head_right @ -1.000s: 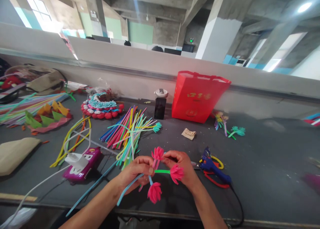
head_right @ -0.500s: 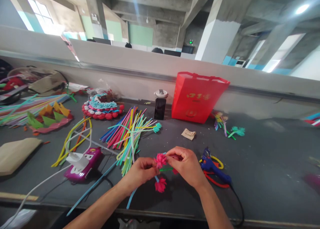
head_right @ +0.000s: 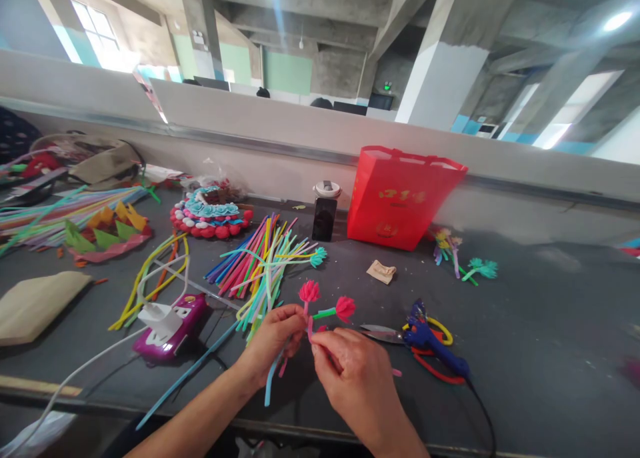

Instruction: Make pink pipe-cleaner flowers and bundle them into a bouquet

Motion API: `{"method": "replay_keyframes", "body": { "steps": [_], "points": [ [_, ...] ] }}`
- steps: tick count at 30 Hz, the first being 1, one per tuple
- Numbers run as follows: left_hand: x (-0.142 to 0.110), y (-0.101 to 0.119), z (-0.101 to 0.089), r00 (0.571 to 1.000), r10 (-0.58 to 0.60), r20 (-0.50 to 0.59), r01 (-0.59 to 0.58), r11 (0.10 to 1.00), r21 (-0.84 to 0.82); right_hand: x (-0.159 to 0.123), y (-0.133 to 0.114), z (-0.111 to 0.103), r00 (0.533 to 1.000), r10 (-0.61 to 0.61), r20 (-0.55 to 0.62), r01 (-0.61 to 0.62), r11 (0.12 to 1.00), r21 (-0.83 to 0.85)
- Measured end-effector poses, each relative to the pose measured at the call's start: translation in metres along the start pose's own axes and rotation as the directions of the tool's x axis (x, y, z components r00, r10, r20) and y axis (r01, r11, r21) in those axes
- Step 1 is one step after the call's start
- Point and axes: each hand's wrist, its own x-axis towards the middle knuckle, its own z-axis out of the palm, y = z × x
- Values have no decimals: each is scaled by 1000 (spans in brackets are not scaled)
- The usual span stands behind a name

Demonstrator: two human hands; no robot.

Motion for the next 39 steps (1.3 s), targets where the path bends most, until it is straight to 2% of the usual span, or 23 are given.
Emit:
{"method": "replay_keyframes", "body": {
  "steps": [2,5,8,10,14,19,23,29,33,35,36,39],
  "points": [
    [1,2,-3,998,-36,49,40,997,-70,0,1,-5,999,37,21,-38,999,40],
    [1,6,-6,988,-77,136,98,983,-152,0,8,-14,983,154,98,-166,976,137],
    [0,8,-9,971,-64,228,110,975,-192,1,19,-16,938,268,219,-323,905,276],
    [-1,9,-9,960,-42,276,104,972,-213,2,28,-14,914,300,274,-388,843,372],
    [-6,6,-7,936,-60,348,147,962,-228,8,40,-6,895,323,308,-439,757,484],
    [-12,4,-4,907,-143,396,223,961,-164,14,51,-3,895,305,326,-440,726,529],
    [-12,4,-5,894,-186,407,243,966,-93,16,58,-1,895,327,304,-443,739,507],
    [-9,7,-7,902,-214,375,227,974,9,16,59,-1,912,311,266,-406,776,482],
    [-11,8,-4,887,-279,369,240,959,150,18,57,-6,907,330,263,-421,756,502],
    [-11,6,-2,880,-306,362,244,948,206,19,56,-11,907,321,272,-416,784,460],
    [-10,5,-1,888,-301,347,235,947,220,19,55,-14,908,321,268,-411,805,428],
    [-6,-1,0,949,-214,229,159,958,238,18,50,-21,913,343,222,-404,840,362]
  ]
}}
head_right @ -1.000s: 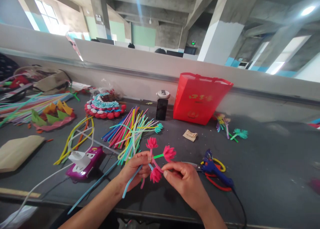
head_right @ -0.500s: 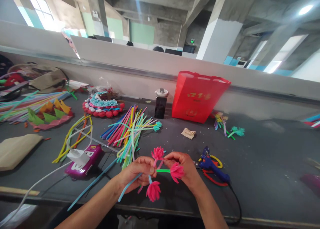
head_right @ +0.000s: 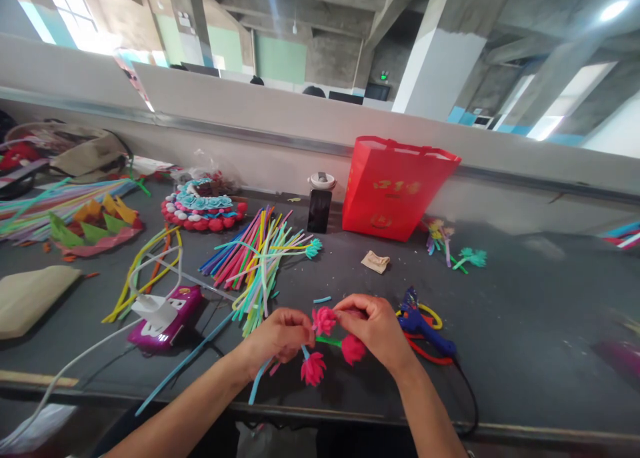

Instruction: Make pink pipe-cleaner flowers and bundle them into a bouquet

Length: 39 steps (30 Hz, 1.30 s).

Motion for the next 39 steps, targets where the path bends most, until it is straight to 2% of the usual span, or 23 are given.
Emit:
{"method": "replay_keyframes", "body": {
  "steps": [3,6,8,11,13,16,19,23,27,30,34,36,39],
  "points": [
    [6,-5,1,989,73,-131,-71,997,18,-8,-8,3,998,-1,-65,-2,999,-42],
    [10,-8,1,976,103,-192,-111,993,-28,-17,-16,11,990,-16,-140,-4,991,-137],
    [11,-9,0,974,105,-200,-126,988,-94,-20,-18,14,982,-42,-186,2,978,-208],
    [10,-8,-1,984,90,-151,-113,982,-151,-17,-15,14,974,-59,-221,-6,960,-282],
    [9,-6,0,981,120,-155,-135,986,-92,-13,-10,12,978,-42,-205,-18,960,-280],
    [8,-4,1,952,197,-232,-190,980,54,-9,-5,12,987,-22,-160,-20,967,-254],
    [7,-4,3,940,200,-276,-174,978,117,-11,-6,19,981,-63,-184,-10,928,-372],
    [5,-4,6,938,227,-263,-197,971,136,-16,-6,29,946,-228,-232,44,796,-603],
    [5,-4,6,914,280,-294,-266,960,87,-14,-1,32,912,-319,-258,72,744,-665],
    [7,-6,4,926,268,-266,-276,961,9,-12,1,33,890,-374,-260,82,692,-717],
    [10,-8,1,946,215,-241,-243,966,-93,-10,-1,35,788,-536,-303,58,555,-830],
    [9,-8,2,950,212,-231,-241,964,-107,-8,-2,37,764,-575,-294,110,564,-819],
    [7,-8,6,961,225,-164,-243,964,-106,-6,-2,42,776,-588,-227,261,628,-734]
  ]
}}
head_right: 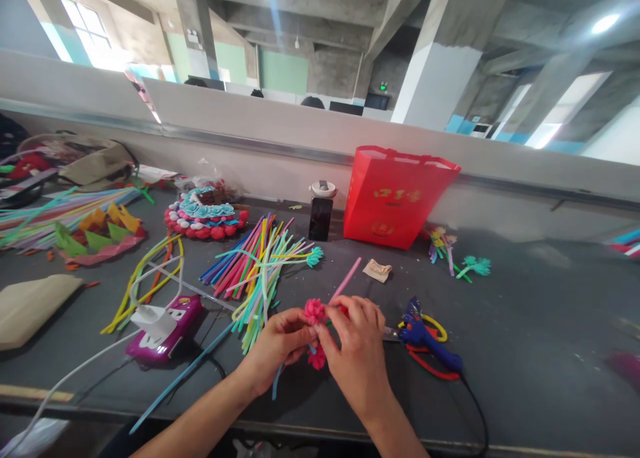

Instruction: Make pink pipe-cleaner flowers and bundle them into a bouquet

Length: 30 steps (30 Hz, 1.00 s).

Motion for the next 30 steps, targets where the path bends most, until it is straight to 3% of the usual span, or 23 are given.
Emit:
{"method": "replay_keyframes", "body": {
  "steps": [6,11,19,25,30],
  "points": [
    [-2,-5,4,998,3,55,-3,1000,6,0,-7,10,998,-66,23,61,985,162],
    [2,-2,-3,996,0,93,-2,1000,19,6,9,1,997,-17,76,0,976,219],
    [0,8,-2,991,87,102,-100,987,128,11,32,-9,924,-44,380,-39,977,209],
    [2,7,-3,996,-17,88,5,990,138,12,28,-9,905,-40,424,-86,958,272],
    [4,7,-7,991,-95,90,80,984,159,14,24,-10,928,-44,369,-60,962,266]
  ]
}}
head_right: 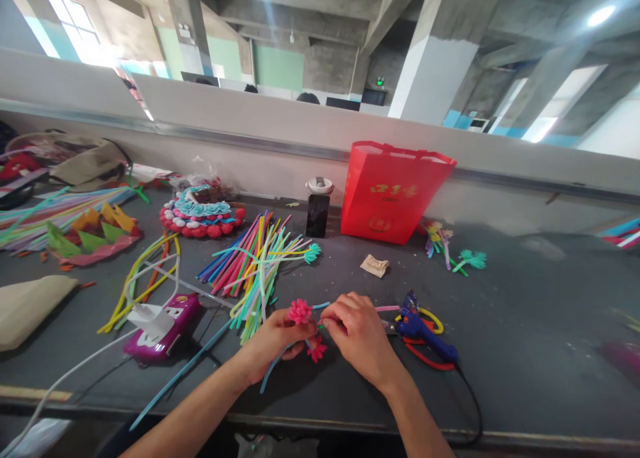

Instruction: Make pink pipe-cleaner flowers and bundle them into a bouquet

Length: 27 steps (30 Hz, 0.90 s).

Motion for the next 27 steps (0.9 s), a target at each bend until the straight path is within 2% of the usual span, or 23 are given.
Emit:
{"method": "replay_keyframes", "body": {
  "steps": [7,9,11,13,15,18,20,21,22,25,27],
  "points": [
    [0,3,-4,997,-70,17,72,993,-92,0,-4,1,1000,26,-14,-26,998,59],
    [-1,4,-5,997,-68,44,71,994,-80,-1,-2,-2,997,72,38,-77,985,156],
    [-3,5,-5,994,-50,93,56,996,-64,-3,2,-7,980,133,146,-172,936,307],
    [-6,7,-4,990,-25,141,33,998,-51,-5,8,-14,943,188,275,-302,832,465],
    [-8,8,-4,985,-11,173,25,997,-79,-9,15,-19,905,206,372,-404,689,602],
    [-9,9,-3,981,-9,192,47,981,-190,-13,27,-19,883,206,423,-469,450,760],
    [-8,8,-3,981,-5,191,58,960,-273,-13,31,-15,883,246,401,-466,338,818],
    [-7,7,-3,982,2,187,57,948,-312,-13,32,-12,889,273,367,-445,330,832],
    [-5,6,-3,984,10,176,53,935,-350,-13,32,-9,903,298,310,-408,367,836],
    [-2,2,-3,992,33,121,23,901,-433,-11,24,1,959,275,66,-231,626,745],
    [0,0,-2,995,39,89,5,894,-449,-9,16,7,978,205,-30,-137,750,647]
  ]
}}
